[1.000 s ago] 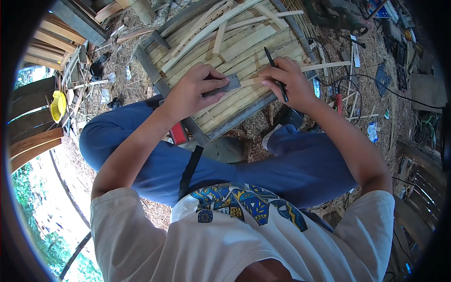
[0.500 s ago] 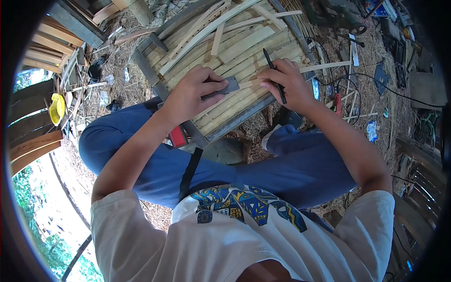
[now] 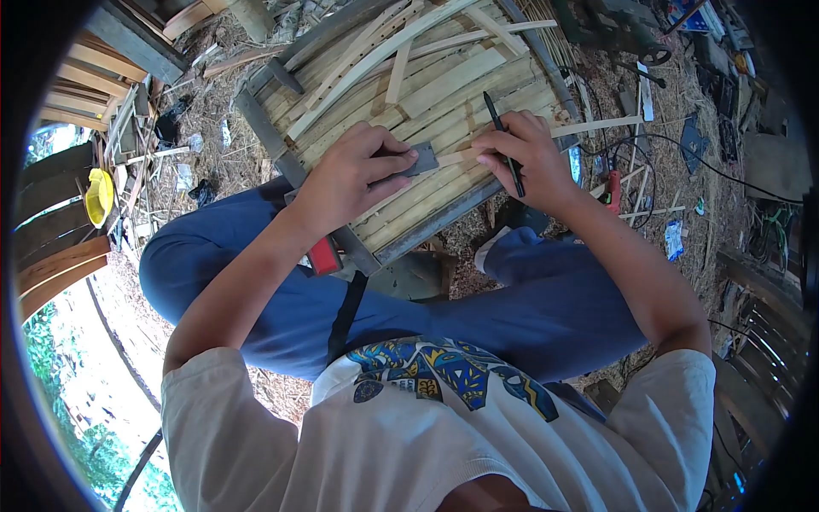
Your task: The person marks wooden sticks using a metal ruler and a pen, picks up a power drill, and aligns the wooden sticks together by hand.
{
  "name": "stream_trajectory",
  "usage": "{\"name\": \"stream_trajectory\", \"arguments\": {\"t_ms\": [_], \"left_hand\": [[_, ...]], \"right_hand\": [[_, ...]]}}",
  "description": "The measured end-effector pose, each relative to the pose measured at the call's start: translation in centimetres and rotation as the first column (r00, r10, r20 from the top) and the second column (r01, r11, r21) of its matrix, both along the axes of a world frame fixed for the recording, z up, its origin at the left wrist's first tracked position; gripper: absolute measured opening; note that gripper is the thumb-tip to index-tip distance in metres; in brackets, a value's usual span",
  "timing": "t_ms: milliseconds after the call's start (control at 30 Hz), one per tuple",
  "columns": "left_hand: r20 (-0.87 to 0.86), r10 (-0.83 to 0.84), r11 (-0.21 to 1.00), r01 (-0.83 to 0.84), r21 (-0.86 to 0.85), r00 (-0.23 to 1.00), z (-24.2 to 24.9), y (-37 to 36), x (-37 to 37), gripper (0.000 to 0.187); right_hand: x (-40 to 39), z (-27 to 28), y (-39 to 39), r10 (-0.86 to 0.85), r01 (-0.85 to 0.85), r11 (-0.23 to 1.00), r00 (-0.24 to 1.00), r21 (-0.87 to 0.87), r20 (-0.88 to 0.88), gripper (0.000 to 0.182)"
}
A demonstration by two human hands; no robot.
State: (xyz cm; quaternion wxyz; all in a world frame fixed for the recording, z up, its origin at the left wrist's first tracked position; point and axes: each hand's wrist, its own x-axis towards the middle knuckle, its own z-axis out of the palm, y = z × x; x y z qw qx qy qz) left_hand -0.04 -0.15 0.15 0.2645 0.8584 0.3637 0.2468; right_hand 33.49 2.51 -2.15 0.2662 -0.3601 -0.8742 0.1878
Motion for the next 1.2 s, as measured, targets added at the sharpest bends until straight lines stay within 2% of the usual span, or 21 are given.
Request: {"name": "stream_trajectory", "arguments": {"t_ms": [567, 667, 767, 867, 967, 1067, 1167, 1200], "left_hand": [[0.013, 0.003, 1.0, -0.004, 0.024, 1.0, -0.3, 0.1, 0.0, 0.033], [0.008, 0.012, 1.0, -0.012, 0.021, 1.0, -0.3, 0.0, 0.0, 0.032], [0.0, 0.014, 1.0, -0.014, 0.025, 1.0, -0.2, 0.0, 0.0, 0.031], [0.003, 0.016, 0.999, -0.016, 0.033, 1.0, -0.1, 0.0, 0.1, 0.032], [-0.008, 0.016, 1.0, -0.015, 0.027, 1.0, 0.0, 0.0, 0.1, 0.032], [-0.007, 0.014, 1.0, -0.014, 0.006, 1.0, 0.1, 0.1, 0.1, 0.032], [-0.015, 0.019, 1.0, -0.019, -0.001, 1.0, 0.1, 0.1, 0.2, 0.032], [-0.013, 0.018, 1.0, -0.018, -0.001, 1.0, 0.2, 0.1, 0.2, 0.032]], "right_hand": [[-0.6, 2.6, 0.5, 0.018, -0.02, 0.999, 0.998, 0.044, 0.054, 0.029], [-0.9, 3.1, 0.5, 0.017, -0.017, 0.999, 1.0, -0.038, 0.013, 0.037], [-2.3, 3.5, -0.4, -0.141, -0.007, 0.902, 0.94, -0.431, -0.31, 0.043], [-2.7, 3.2, -0.5, -0.123, -0.113, 0.824, 0.921, -0.556, -0.37, 0.039], [-2.9, 3.0, -0.5, -0.124, -0.163, 0.726, 0.925, -0.668, -0.36, 0.028], [-3.2, 2.8, -0.7, -0.222, -0.182, 0.601, 0.897, -0.778, -0.382, 0.019], [-3.2, 2.3, -0.4, -0.255, -0.214, 0.525, 0.884, -0.824, -0.392, 0.013], [-3.3, 2.3, -0.3, -0.245, -0.211, 0.562, 0.881, -0.8, -0.405, 0.01]]}}
